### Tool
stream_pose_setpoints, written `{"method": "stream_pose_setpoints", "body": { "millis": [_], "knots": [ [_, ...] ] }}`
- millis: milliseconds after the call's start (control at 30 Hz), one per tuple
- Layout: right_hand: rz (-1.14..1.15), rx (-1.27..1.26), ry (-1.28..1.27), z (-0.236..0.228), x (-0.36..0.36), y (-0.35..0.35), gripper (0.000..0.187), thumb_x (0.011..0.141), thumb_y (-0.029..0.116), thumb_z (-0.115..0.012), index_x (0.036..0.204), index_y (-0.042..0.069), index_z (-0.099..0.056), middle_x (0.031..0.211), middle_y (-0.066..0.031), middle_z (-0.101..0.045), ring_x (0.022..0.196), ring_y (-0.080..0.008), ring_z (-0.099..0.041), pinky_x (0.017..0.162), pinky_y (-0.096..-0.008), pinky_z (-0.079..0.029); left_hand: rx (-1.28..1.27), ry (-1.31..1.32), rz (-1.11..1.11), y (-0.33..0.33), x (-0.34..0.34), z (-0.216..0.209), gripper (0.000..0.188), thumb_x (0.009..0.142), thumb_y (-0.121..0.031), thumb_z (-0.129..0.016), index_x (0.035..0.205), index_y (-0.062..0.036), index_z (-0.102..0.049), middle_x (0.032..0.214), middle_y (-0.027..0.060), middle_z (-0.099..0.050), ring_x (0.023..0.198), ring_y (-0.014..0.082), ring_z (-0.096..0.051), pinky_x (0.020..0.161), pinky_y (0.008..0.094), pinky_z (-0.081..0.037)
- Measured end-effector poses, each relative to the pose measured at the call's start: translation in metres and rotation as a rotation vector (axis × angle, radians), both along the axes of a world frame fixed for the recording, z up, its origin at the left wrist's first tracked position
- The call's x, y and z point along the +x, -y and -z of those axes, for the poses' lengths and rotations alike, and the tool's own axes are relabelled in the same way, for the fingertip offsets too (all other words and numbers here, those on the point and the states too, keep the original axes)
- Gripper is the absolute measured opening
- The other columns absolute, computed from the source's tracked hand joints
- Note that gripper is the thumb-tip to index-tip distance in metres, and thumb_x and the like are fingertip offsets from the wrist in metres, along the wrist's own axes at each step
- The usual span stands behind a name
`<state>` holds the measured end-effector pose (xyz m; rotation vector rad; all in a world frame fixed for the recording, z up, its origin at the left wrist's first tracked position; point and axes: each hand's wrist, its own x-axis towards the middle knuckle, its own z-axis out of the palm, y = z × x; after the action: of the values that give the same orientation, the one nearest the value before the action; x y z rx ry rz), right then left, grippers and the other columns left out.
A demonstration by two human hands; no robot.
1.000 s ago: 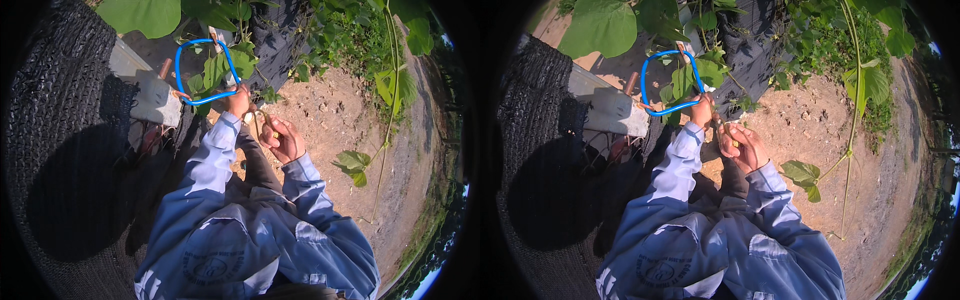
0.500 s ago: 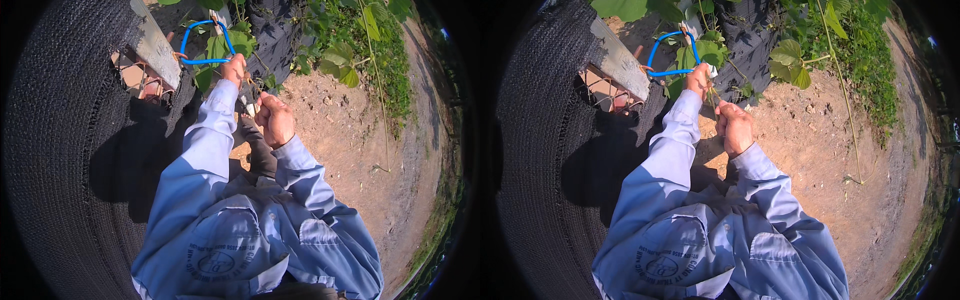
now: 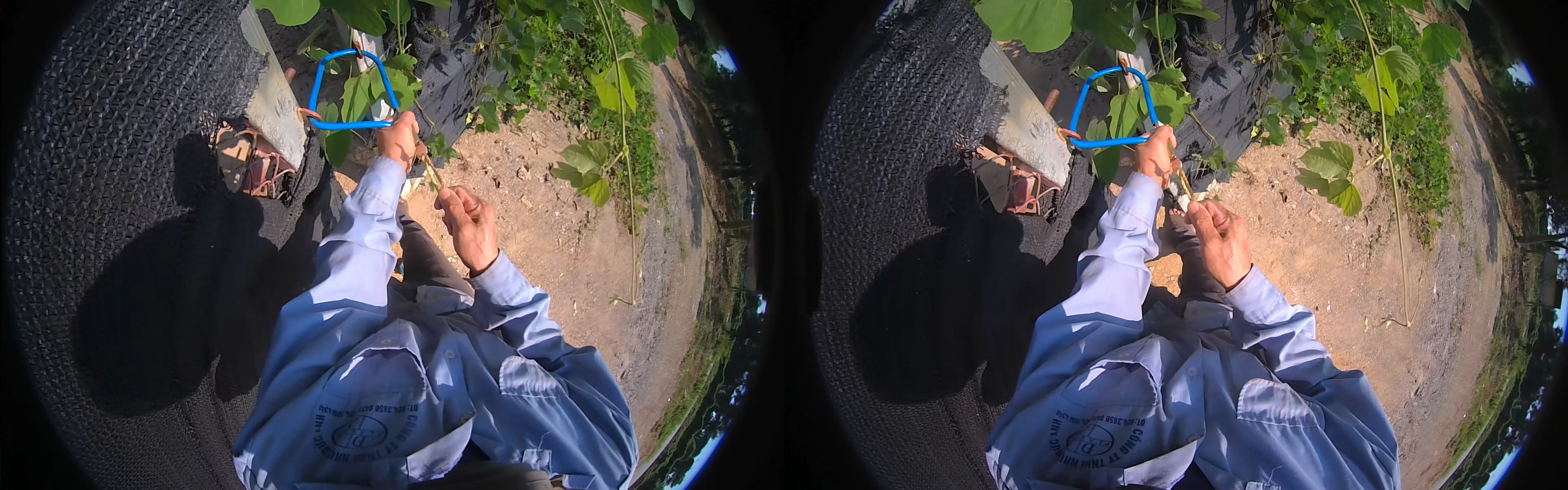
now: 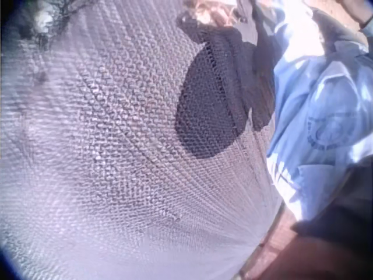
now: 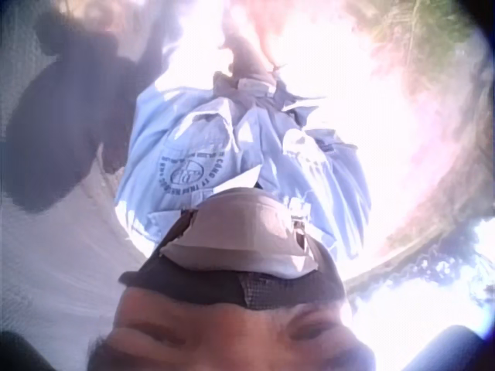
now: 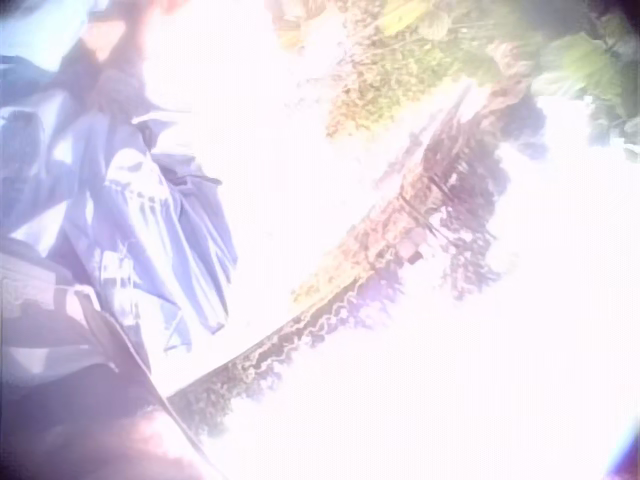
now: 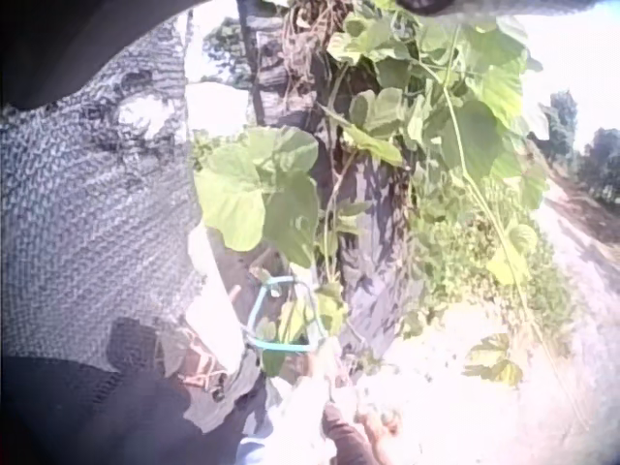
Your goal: The person ties a plant stem to a blue plastic support using a small tool and a thin cord. They repeatedly wrap and secure the cord around the stem and support, adjusting the knot with their hands.
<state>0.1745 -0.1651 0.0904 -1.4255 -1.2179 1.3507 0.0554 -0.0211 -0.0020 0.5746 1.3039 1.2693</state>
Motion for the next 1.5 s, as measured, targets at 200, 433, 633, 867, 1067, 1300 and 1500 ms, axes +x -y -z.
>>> {"method": "stream_pose_setpoints", "body": {
  "millis": [200,433,633,867,1067,1300,1500],
  "knots": [
    [-0.02,0.12,0.448,-0.005,0.011,-0.03,0.026,0.091,0.028,-0.062,0.089,0.001,-0.059,0.062,-0.0029,-0.048,0.056,-0.0103,-0.039,0.053,-0.0299,-0.035,0.158,0.023,-0.008,-0.016,0.004,0.011,0.025,0.081,-0.02,-0.053,0.06,-0.0071,-0.048,0.056,0.0032,-0.042,0.043,0.0141,-0.038,0.035,0.0298,-0.029],
    [-0.22,0.334,0.742,-0.001,-0.004,-0.092,0.034,0.089,0.025,-0.065,0.113,0.002,-0.059,0.075,-0.0133,-0.06,0.066,-0.0262,-0.061,0.062,-0.0366,-0.048,0.132,-0.007,-0.08,-0.024,0.008,-0.004,0.032,0.084,-0.023,-0.057,0.059,-0.0057,-0.053,0.052,0.0015,-0.046,0.048,0.0122,-0.043,0.045,0.0294,-0.033],
    [-0.22,0.256,0.775,0.0,-0.018,-0.117,0.015,0.09,0.017,-0.057,0.091,0.003,-0.062,0.072,-0.0181,-0.063,0.066,-0.0362,-0.064,0.061,-0.0421,-0.05,0.212,-0.055,-0.046,-0.03,0.002,0.001,0.031,0.087,-0.022,-0.055,0.063,-0.0035,-0.058,0.055,0.0003,-0.05,0.052,0.0114,-0.043,0.051,0.0294,-0.035],
    [-0.284,0.363,0.867,0.017,-0.024,-0.123,0.012,0.087,0.014,-0.058,0.082,0.003,-0.057,0.068,-0.0208,-0.059,0.065,-0.0403,-0.061,0.054,-0.0452,-0.047,0.283,0.06,-0.015,-0.035,-0.004,0.061,0.027,0.091,-0.015,-0.053,0.069,-0.0015,-0.058,0.058,0.0022,-0.055,0.052,0.013,-0.052,0.049,0.0295,-0.039],
    [-0.311,0.385,0.841,0.023,-0.016,-0.125,0.01,0.084,0.014,-0.062,0.081,0.005,-0.057,0.063,-0.0169,-0.058,0.058,-0.0366,-0.06,0.051,-0.0438,-0.046,0.104,-0.088,0.123,-0.029,-0.007,0.029,0.022,0.093,-0.018,-0.053,0.076,-0.005,-0.06,0.065,-0.001,-0.055,0.058,0.0088,-0.048,0.052,0.0258,-0.036],
    [-0.275,0.484,1.027,0.02,-0.026,-0.12,0.009,0.082,0.013,-0.062,0.08,0.007,-0.056,0.061,-0.0138,-0.059,0.053,-0.033,-0.06,0.049,-0.0425,-0.047,0.07,0.026,0.033,-0.037,-0.002,0.037,0.026,0.092,-0.023,-0.053,0.075,-0.0061,-0.061,0.063,-0.0015,-0.054,0.055,0.0103,-0.046,0.052,0.0281,-0.035],
    [-0.354,0.452,0.783,0.023,-0.014,-0.126,0.01,0.084,0.014,-0.06,0.083,0.004,-0.059,0.071,-0.0155,-0.061,0.062,-0.0325,-0.064,0.056,-0.0405,-0.05,-0.058,-0.054,0.101,-0.033,-0.008,0.013,0.035,0.09,-0.027,-0.053,0.061,-0.0078,-0.056,0.057,0.0017,-0.053,0.052,0.0136,-0.045,0.05,0.0316,-0.035]
  ]
}}
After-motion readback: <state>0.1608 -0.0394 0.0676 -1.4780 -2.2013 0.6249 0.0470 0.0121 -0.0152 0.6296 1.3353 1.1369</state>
